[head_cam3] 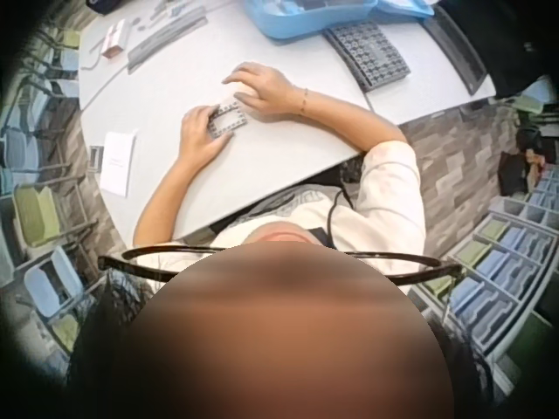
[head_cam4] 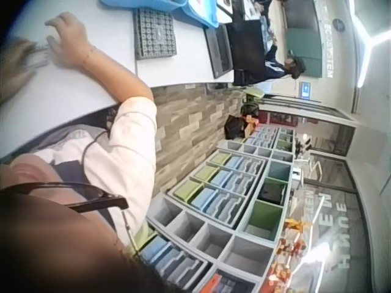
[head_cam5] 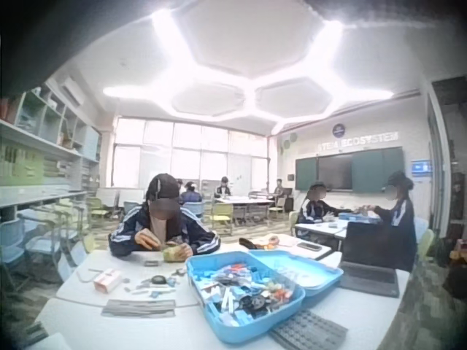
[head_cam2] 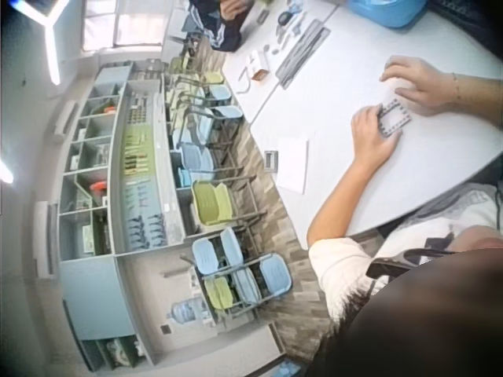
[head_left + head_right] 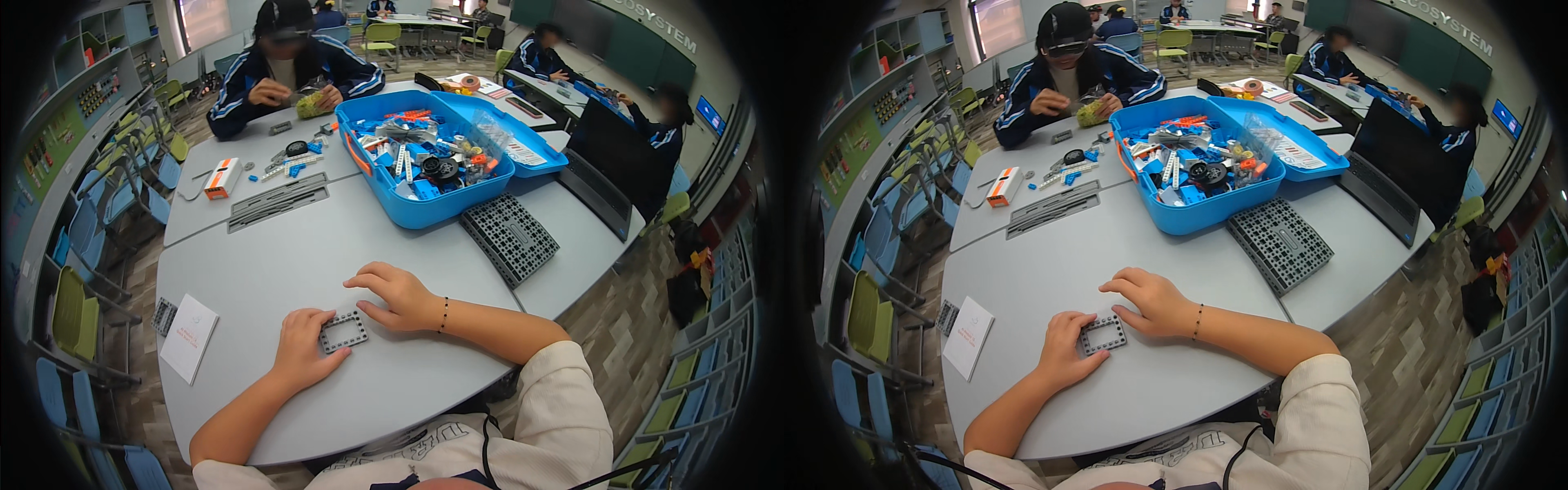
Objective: The person assembles small plastic building blocks at a table, connecting white and blue pieces into short structures. They repeatedly reach into a blue storage bin to retrieve additional components and place them on the table.
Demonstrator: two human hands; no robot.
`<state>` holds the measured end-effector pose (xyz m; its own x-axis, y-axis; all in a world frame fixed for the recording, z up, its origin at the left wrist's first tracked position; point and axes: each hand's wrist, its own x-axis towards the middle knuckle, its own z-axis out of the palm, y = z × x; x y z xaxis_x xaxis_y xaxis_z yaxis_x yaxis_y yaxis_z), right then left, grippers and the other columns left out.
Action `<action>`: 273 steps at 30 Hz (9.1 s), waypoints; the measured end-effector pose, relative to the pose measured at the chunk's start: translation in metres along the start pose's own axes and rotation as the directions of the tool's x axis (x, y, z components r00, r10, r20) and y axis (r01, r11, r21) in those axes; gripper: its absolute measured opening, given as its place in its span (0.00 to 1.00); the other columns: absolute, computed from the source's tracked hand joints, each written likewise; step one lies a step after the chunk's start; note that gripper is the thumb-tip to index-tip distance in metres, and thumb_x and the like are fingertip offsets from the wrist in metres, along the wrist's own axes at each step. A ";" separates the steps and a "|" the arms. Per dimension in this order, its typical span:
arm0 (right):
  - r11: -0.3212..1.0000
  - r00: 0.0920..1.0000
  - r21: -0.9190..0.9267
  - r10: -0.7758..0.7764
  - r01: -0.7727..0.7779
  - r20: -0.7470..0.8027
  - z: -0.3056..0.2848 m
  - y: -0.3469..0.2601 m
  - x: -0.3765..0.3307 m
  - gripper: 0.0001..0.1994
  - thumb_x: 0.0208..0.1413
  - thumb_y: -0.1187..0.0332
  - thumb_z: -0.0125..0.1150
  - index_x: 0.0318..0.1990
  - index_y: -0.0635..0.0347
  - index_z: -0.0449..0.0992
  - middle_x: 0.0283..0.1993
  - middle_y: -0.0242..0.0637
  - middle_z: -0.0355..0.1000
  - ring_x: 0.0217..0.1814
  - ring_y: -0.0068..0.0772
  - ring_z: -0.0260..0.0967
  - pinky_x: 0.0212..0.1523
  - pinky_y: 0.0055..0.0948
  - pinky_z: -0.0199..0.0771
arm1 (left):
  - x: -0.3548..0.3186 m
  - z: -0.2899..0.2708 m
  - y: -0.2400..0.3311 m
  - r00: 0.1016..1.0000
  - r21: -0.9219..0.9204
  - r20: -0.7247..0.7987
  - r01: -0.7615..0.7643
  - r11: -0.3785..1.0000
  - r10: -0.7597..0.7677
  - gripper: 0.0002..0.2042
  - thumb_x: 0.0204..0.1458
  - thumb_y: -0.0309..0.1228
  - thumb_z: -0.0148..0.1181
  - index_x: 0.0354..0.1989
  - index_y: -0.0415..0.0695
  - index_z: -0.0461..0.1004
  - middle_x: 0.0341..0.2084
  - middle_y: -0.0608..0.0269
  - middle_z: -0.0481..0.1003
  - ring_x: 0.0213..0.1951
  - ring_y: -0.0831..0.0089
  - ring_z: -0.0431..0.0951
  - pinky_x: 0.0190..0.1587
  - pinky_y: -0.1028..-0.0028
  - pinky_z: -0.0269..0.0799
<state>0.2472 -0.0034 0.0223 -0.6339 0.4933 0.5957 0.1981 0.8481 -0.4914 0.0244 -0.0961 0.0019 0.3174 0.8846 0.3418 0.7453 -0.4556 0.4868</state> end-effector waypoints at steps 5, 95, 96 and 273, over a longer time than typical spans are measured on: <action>0.961 0.980 -0.269 -0.107 0.059 -0.167 -0.033 0.018 0.013 0.17 0.47 0.71 0.63 0.47 0.56 0.73 0.44 0.42 0.70 0.45 0.44 0.68 0.45 0.38 0.67 | 0.001 -0.002 0.001 1.000 -0.006 0.022 0.012 1.000 -0.012 0.26 0.40 0.36 0.69 0.49 0.42 0.68 0.45 0.55 0.68 0.50 0.56 0.64 0.56 0.59 0.57; 0.723 0.735 -0.635 0.582 -0.273 0.348 0.070 0.250 0.297 0.32 0.42 0.59 0.64 0.59 0.51 0.67 0.61 0.40 0.63 0.63 0.42 0.61 0.61 0.42 0.65 | 0.082 0.002 -0.059 0.999 0.086 0.011 -0.051 0.995 0.051 0.19 0.51 0.29 0.55 0.54 0.48 0.69 0.49 0.59 0.69 0.56 0.58 0.67 0.59 0.49 0.57; 0.727 0.754 -0.637 0.563 -0.256 0.338 0.071 0.254 0.298 0.32 0.42 0.59 0.64 0.59 0.50 0.67 0.61 0.40 0.63 0.63 0.42 0.61 0.61 0.41 0.65 | 0.082 0.003 -0.059 0.999 0.081 0.008 -0.053 0.995 0.052 0.19 0.51 0.29 0.55 0.54 0.48 0.69 0.49 0.59 0.69 0.55 0.58 0.67 0.59 0.49 0.57; 0.958 0.964 -0.105 0.265 -0.267 -0.038 0.106 0.204 0.280 0.16 0.53 0.54 0.63 0.32 0.59 0.75 0.36 0.47 0.67 0.35 0.45 0.67 0.40 0.35 0.69 | 0.086 0.015 -0.068 0.990 0.159 0.047 -0.136 0.978 0.130 0.26 0.52 0.40 0.55 0.59 0.44 0.63 0.58 0.54 0.63 0.64 0.56 0.58 0.61 0.45 0.51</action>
<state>0.0306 0.2868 0.0215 -0.5298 0.7071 0.4683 0.4374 0.7009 -0.5634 0.0100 0.0124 -0.0134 0.4386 0.8217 0.3639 0.7790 -0.5495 0.3019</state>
